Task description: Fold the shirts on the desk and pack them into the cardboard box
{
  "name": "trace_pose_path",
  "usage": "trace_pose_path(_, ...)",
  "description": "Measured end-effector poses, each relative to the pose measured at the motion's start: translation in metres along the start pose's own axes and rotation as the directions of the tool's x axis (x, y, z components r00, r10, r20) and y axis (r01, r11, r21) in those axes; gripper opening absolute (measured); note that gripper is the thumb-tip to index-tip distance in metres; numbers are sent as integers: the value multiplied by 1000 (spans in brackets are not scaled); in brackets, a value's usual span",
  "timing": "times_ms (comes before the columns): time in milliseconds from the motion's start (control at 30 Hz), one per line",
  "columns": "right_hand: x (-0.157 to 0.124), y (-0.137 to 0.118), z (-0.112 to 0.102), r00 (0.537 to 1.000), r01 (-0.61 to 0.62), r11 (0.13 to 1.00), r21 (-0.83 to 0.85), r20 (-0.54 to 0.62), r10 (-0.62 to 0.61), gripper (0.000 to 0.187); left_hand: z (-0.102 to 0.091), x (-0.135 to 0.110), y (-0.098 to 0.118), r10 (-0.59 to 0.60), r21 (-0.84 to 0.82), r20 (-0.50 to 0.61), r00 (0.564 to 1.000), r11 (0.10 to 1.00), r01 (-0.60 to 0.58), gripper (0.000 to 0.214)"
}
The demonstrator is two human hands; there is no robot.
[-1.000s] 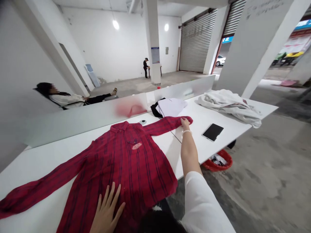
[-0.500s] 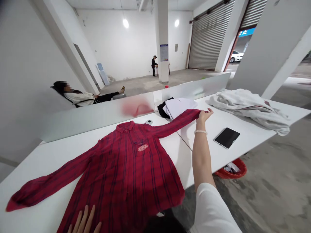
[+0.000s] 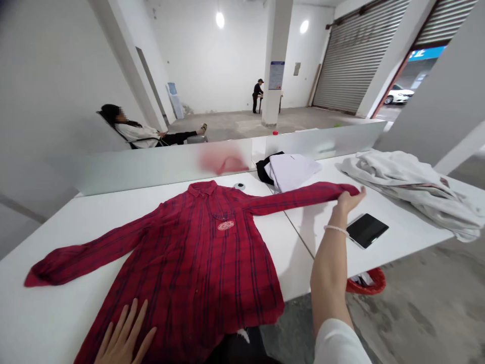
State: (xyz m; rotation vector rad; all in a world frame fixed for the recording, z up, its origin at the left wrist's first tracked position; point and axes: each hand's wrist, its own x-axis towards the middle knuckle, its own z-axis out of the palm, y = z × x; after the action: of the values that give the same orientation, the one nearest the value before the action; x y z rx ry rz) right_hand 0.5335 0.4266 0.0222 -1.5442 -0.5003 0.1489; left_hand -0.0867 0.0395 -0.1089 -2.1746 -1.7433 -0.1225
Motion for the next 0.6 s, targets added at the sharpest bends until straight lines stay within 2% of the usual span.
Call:
trace_pose_path(67, -10, 0, -14, 998, -2, 999, -49, -70, -2, 74, -5, 6, 14, -89, -7, -2, 996, 996, 89, 46)
trace_pose_path(100, -18, 0, -16, 996, 39, 996, -77, -73, -45, 75, -7, 9, 21, -139, -8, -14, 990, 990, 138, 51)
trace_pose_path(167, -43, -6, -6, 977, 213, 970, -113, 30, -211, 70, -13, 18, 34, -194, -11, -63, 979, 981, 193, 64)
trace_pose_path(200, -59, -13, 5, 941, 324, 940, -108, 133, -310, 65, -18, 23, 40, -189, -16, -95, 977, 982, 188, 68)
trace_pose_path(233, -80, -22, 19, 880, 429, 899, -82, 262, -396, 59, -23, 27, 45, -167, -26, -118, 979, 986, 165, 70)
trace_pose_path(267, -105, -33, 34, 798, 510, 859, -42, 397, -454, 54, -29, 31, 49, -137, -42, -131, 982, 990, 132, 70)
trace_pose_path(300, -133, -45, 51, 687, 583, 812, 5, 531, -497, 51, -35, 35, 54, -102, -63, -126, 987, 993, 95, 69)
trace_pose_path(367, -196, -68, 82, 407, 695, 709, 121, 747, -526, 45, -46, 42, 62, -40, -117, -92, 995, 993, 29, 64)
trace_pose_path(433, -261, -84, 109, 125, 760, 619, 200, 889, -441, 40, -56, 48, 71, -6, -167, -76, 997, 986, -6, 58)
trace_pose_path(467, -291, -89, 120, 33, 787, 587, 191, 937, -348, 37, -60, 51, 76, -13, -188, -80, 997, 982, -3, 54)
trace_pose_path(533, -340, -91, 138, -12, 799, 579, 165, 966, -259, 33, -66, 59, 88, -74, -238, -80, 994, 970, 53, 44)
trace_pose_path(600, -374, -85, 153, -3, 814, 572, 104, 985, -174, 33, -72, 70, 99, -158, -282, -27, 987, 949, 144, 36)
